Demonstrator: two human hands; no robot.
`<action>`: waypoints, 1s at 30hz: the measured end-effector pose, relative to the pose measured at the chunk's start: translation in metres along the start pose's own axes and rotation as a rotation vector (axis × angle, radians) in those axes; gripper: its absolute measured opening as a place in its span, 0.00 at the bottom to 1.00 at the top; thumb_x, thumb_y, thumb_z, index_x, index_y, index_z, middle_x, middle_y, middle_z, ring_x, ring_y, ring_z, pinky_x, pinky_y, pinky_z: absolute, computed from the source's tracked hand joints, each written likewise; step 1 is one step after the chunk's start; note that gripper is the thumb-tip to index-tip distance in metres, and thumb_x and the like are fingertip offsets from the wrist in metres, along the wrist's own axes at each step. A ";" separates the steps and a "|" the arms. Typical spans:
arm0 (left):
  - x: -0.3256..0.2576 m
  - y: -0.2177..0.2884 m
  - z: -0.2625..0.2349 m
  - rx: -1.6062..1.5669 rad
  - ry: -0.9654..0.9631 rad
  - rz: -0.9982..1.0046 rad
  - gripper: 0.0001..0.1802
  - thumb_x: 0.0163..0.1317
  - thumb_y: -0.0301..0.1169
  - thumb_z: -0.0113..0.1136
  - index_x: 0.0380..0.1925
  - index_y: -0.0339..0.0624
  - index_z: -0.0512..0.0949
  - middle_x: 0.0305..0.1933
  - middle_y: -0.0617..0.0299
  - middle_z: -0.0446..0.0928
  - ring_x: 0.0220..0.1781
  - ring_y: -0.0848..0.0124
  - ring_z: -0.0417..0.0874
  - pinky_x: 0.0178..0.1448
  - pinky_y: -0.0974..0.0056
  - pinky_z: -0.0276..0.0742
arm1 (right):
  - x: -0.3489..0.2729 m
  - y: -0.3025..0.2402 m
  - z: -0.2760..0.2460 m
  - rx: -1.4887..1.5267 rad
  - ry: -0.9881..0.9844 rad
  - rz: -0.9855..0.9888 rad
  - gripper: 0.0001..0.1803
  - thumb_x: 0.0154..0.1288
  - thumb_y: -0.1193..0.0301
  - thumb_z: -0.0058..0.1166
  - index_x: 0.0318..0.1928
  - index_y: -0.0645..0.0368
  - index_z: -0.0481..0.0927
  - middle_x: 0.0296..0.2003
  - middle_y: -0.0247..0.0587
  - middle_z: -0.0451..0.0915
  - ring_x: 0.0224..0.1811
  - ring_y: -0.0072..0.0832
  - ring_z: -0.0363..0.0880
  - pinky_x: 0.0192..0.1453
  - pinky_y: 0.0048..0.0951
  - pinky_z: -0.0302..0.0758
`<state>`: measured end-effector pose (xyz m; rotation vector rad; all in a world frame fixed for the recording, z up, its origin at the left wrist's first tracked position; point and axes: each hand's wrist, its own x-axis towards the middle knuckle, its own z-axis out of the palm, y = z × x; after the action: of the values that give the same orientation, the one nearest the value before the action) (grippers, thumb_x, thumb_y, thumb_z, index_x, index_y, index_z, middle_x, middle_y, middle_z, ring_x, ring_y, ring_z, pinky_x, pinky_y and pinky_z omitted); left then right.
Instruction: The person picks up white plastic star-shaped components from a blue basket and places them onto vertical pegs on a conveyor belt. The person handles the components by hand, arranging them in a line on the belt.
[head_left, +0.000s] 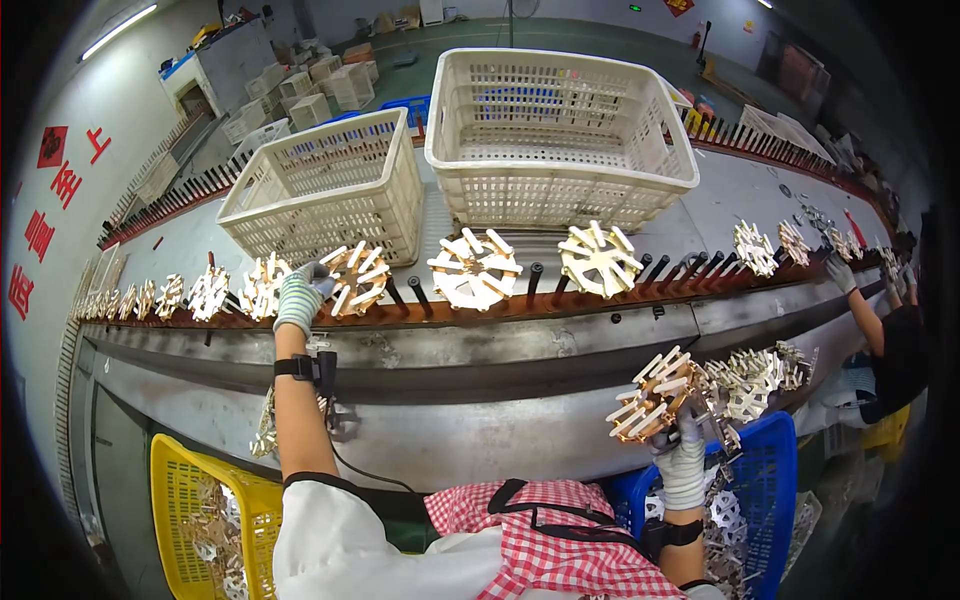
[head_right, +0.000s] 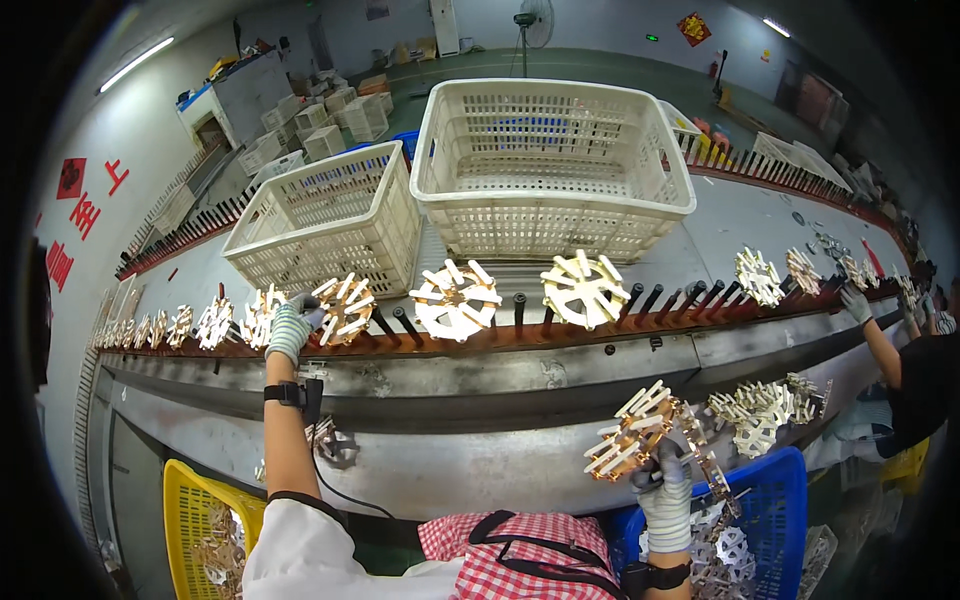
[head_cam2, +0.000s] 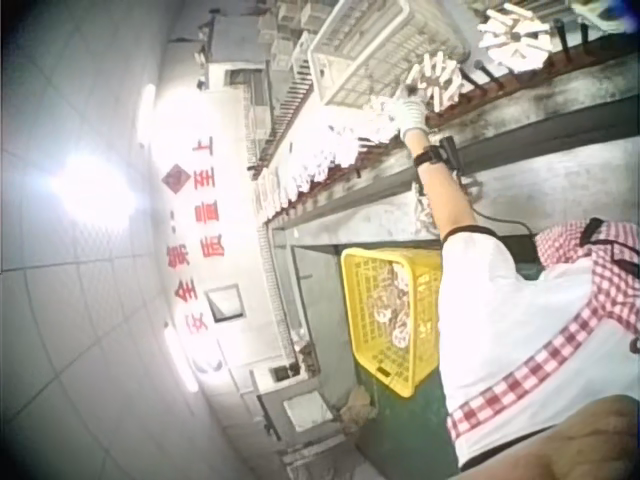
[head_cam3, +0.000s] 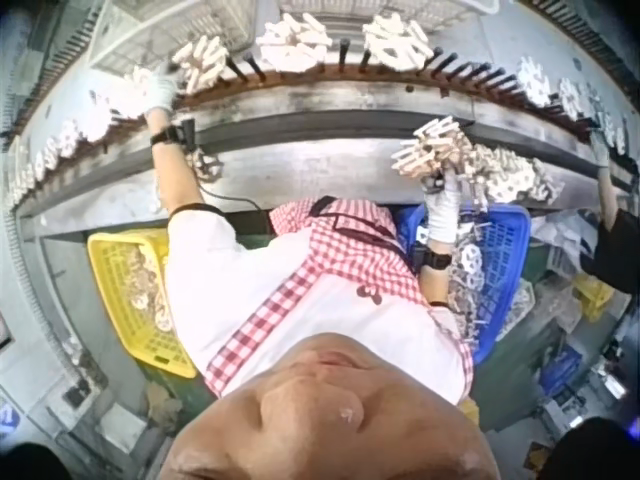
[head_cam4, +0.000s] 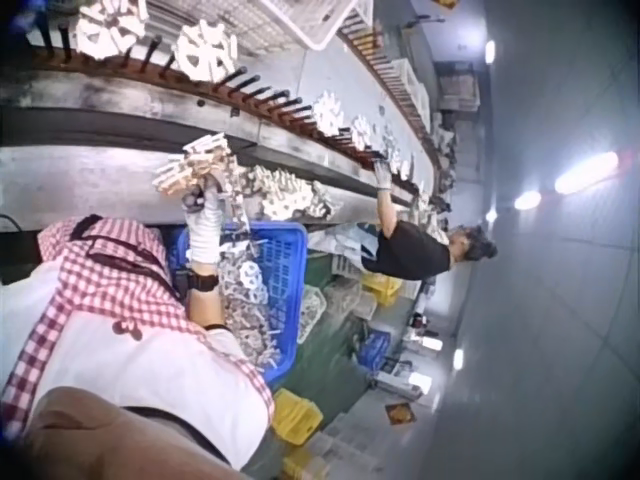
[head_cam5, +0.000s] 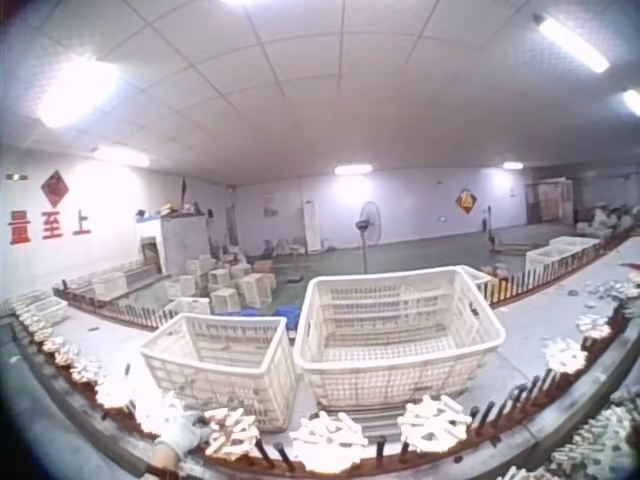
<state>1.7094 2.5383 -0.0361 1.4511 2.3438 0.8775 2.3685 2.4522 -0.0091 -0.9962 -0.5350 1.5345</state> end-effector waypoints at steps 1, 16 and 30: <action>0.004 -0.008 0.001 0.063 0.001 -0.027 0.14 0.53 0.33 0.65 0.38 0.37 0.81 0.36 0.53 0.84 0.37 0.65 0.83 0.46 0.63 0.77 | 0.000 0.001 0.003 0.010 -0.019 0.016 0.24 0.60 0.60 0.63 0.53 0.54 0.74 0.38 0.30 0.79 0.28 0.16 0.76 0.23 0.18 0.73; -0.148 0.192 0.053 -0.612 -0.060 0.331 0.17 0.56 0.25 0.61 0.47 0.37 0.76 0.49 0.54 0.78 0.57 0.60 0.76 0.63 0.58 0.68 | 0.007 0.004 0.054 0.037 -0.491 0.048 0.35 0.67 0.53 0.47 0.70 0.51 0.55 0.67 0.42 0.62 0.66 0.36 0.65 0.68 0.45 0.66; -0.260 0.284 0.287 -1.213 -0.814 0.314 0.24 0.61 0.27 0.59 0.58 0.39 0.68 0.58 0.53 0.71 0.57 0.59 0.75 0.64 0.55 0.70 | 0.040 0.067 -0.015 -0.131 -0.212 -0.111 0.28 0.62 0.60 0.57 0.60 0.54 0.69 0.56 0.39 0.74 0.59 0.35 0.71 0.66 0.42 0.66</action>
<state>2.1818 2.5058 -0.1160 1.2028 0.7056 1.1440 2.3447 2.4727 -0.0821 -0.8912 -0.8357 1.5292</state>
